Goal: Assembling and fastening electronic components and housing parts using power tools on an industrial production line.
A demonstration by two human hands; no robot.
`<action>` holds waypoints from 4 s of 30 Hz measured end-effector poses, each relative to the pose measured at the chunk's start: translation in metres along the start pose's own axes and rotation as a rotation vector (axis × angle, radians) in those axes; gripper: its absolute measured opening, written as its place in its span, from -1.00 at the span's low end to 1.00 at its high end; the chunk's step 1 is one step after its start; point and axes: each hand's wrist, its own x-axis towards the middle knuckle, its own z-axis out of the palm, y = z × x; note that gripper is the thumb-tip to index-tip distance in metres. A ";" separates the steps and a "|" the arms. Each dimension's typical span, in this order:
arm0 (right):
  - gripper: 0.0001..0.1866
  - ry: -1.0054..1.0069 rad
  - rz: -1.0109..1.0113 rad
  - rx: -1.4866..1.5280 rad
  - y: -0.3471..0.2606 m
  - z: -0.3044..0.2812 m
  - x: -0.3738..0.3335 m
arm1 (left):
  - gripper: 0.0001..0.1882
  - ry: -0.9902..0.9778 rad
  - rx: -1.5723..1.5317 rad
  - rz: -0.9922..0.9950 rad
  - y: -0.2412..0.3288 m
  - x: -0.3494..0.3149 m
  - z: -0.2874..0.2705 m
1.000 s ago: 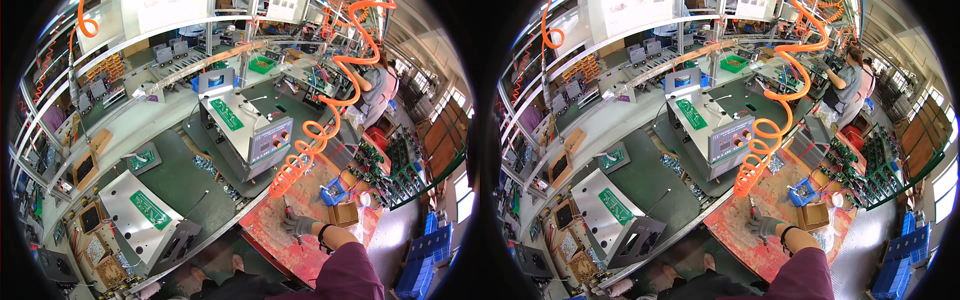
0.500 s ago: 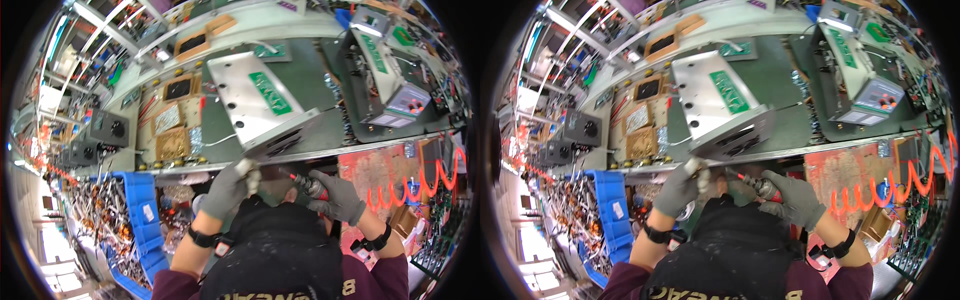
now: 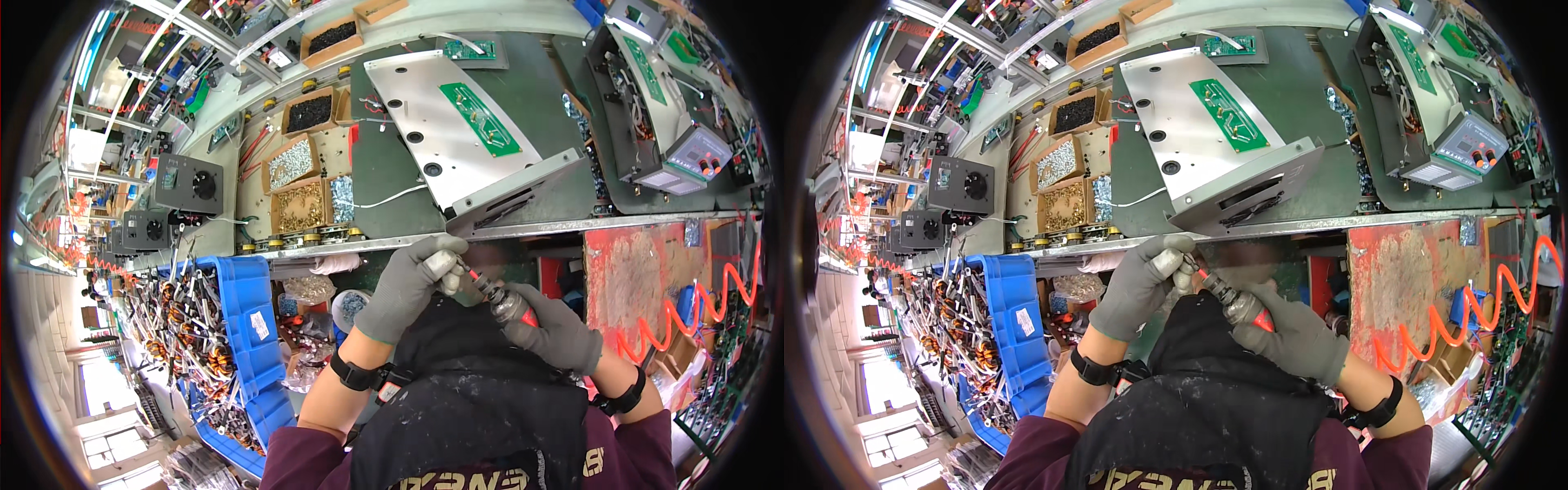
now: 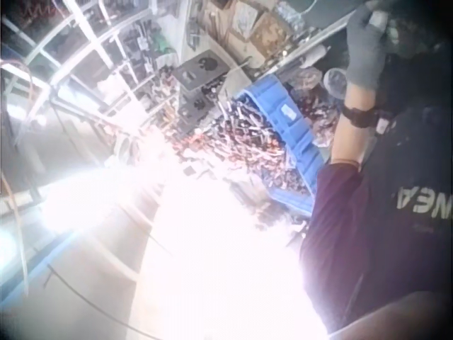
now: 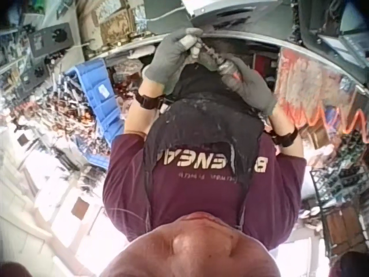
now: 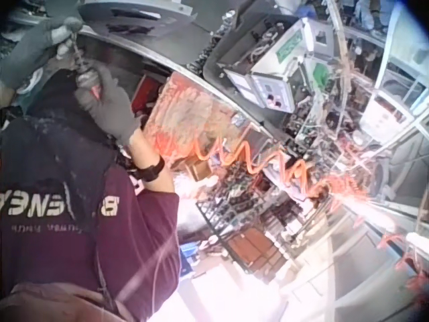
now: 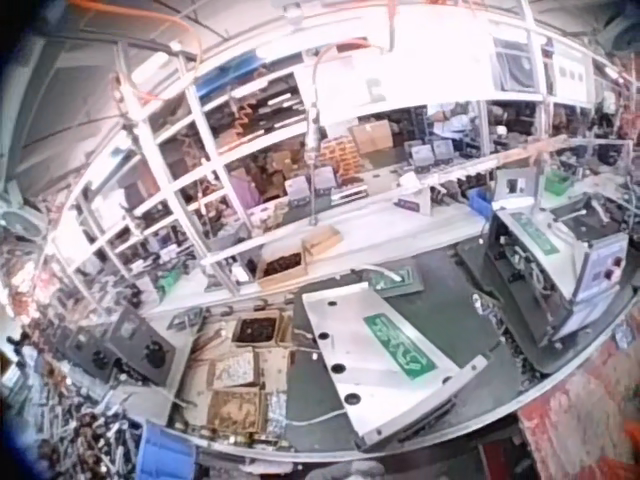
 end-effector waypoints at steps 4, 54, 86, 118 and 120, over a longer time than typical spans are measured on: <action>-0.36 -0.083 -0.079 0.250 0.004 0.004 -0.001 | -0.66 -0.057 -0.176 -0.043 -0.005 -0.001 0.001; -0.18 0.046 0.264 0.325 0.034 0.021 0.029 | -0.82 0.328 0.463 -0.120 0.003 0.071 -0.015; -0.63 0.270 0.247 0.295 -0.003 -0.170 0.225 | -0.69 0.435 0.360 -0.120 -0.015 0.070 -0.026; -0.56 0.593 -0.125 0.420 0.006 -0.166 0.148 | -0.68 0.408 0.324 -0.186 0.004 0.061 -0.047; -0.57 0.713 -0.115 0.418 0.025 -0.156 0.098 | -0.68 0.368 0.325 -0.163 0.004 0.061 -0.046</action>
